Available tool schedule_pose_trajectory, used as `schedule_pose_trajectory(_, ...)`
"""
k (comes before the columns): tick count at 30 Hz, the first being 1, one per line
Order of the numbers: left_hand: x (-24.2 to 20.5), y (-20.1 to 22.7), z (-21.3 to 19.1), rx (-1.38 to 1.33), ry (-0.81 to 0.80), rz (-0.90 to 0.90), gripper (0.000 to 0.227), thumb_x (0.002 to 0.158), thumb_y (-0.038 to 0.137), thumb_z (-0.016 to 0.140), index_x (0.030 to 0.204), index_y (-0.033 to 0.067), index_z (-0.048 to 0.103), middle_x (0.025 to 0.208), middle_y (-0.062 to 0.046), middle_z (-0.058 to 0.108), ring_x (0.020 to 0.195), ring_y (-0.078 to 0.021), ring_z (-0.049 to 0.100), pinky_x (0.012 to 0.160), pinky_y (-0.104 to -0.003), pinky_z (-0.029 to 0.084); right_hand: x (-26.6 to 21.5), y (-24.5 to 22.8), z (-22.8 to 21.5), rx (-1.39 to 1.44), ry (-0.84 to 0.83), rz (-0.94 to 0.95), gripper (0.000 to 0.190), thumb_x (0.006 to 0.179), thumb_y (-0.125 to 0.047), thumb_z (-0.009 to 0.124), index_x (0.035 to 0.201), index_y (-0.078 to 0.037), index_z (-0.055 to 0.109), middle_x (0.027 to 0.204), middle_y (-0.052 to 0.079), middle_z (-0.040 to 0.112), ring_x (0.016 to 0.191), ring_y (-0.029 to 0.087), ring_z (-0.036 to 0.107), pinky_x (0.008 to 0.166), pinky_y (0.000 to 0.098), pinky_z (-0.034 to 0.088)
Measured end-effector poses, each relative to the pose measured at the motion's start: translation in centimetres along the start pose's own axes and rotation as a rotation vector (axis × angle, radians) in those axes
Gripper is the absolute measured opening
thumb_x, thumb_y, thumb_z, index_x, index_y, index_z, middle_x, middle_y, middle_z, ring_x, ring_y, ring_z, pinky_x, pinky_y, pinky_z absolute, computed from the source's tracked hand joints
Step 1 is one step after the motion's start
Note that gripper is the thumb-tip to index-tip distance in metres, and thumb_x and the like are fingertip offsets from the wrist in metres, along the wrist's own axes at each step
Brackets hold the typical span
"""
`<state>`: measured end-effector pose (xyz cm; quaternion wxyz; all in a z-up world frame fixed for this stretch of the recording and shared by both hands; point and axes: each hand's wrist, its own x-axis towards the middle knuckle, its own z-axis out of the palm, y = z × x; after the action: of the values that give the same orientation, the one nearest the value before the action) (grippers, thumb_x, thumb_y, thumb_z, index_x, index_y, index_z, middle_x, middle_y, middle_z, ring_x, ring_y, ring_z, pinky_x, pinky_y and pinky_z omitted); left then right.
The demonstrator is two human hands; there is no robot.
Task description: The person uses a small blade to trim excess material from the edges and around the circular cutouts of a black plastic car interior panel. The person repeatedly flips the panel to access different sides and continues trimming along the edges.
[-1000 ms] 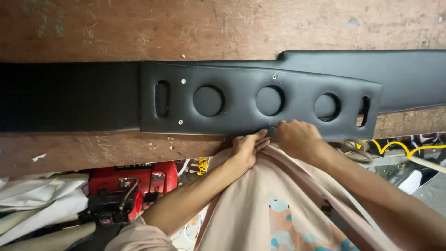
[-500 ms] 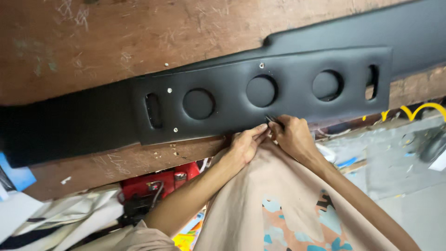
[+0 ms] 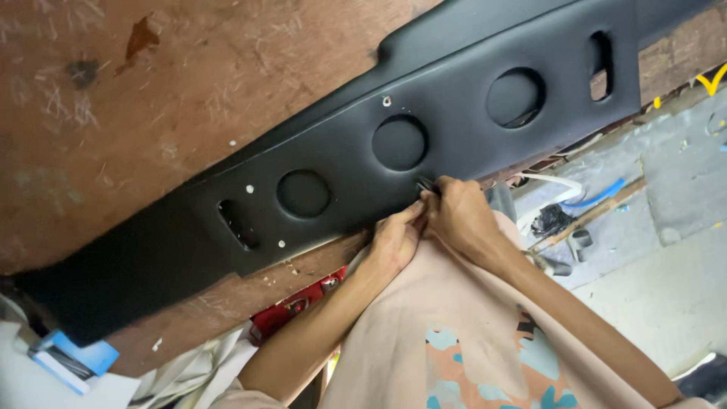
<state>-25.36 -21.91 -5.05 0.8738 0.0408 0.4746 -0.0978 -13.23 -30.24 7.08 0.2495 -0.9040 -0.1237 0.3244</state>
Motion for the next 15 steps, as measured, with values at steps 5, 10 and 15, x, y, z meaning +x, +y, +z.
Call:
schedule_pose_trajectory(5,-0.3,0.3,-0.4,-0.008,-0.051,-0.106,0.022,0.098,0.006,0.063,0.118,-0.0035,0.066,0.117,-0.013,0.07,0.11,-0.0239,0.064,0.101,-0.035,0.05,-0.6,-0.3,0.3,0.034,0.029,0.017,0.027,0.096,-0.019,0.062,0.082,0.004,0.063,0.07,0.031,0.065,0.067,0.05,0.065,0.066,0.0564,0.052)
schedule_pose_trajectory(10,-0.7,0.2,0.1,-0.019,-0.043,-0.095,0.022,0.097,0.005,0.065,0.118,0.0006,0.067,0.118,-0.01,0.07,0.112,-0.0214,0.065,0.103,-0.033,0.05,-1.1,-0.4,0.6,-0.005,0.037,0.053,0.028,0.1,-0.023,0.058,0.085,0.001,0.059,0.066,0.029,0.063,0.063,0.051,0.062,0.061,0.059,0.049)
schedule_pose_trajectory(15,-1.1,0.6,1.1,0.004,0.016,-0.101,0.022,0.096,0.007,0.065,0.116,-0.0004,0.068,0.117,-0.009,0.071,0.112,-0.0213,0.065,0.104,-0.033,0.049,-1.0,-0.3,1.1,-0.079,0.022,0.052,0.029,0.103,-0.028,0.053,0.089,-0.002,0.054,0.064,0.028,0.063,0.061,0.05,0.062,0.058,0.0601,0.047)
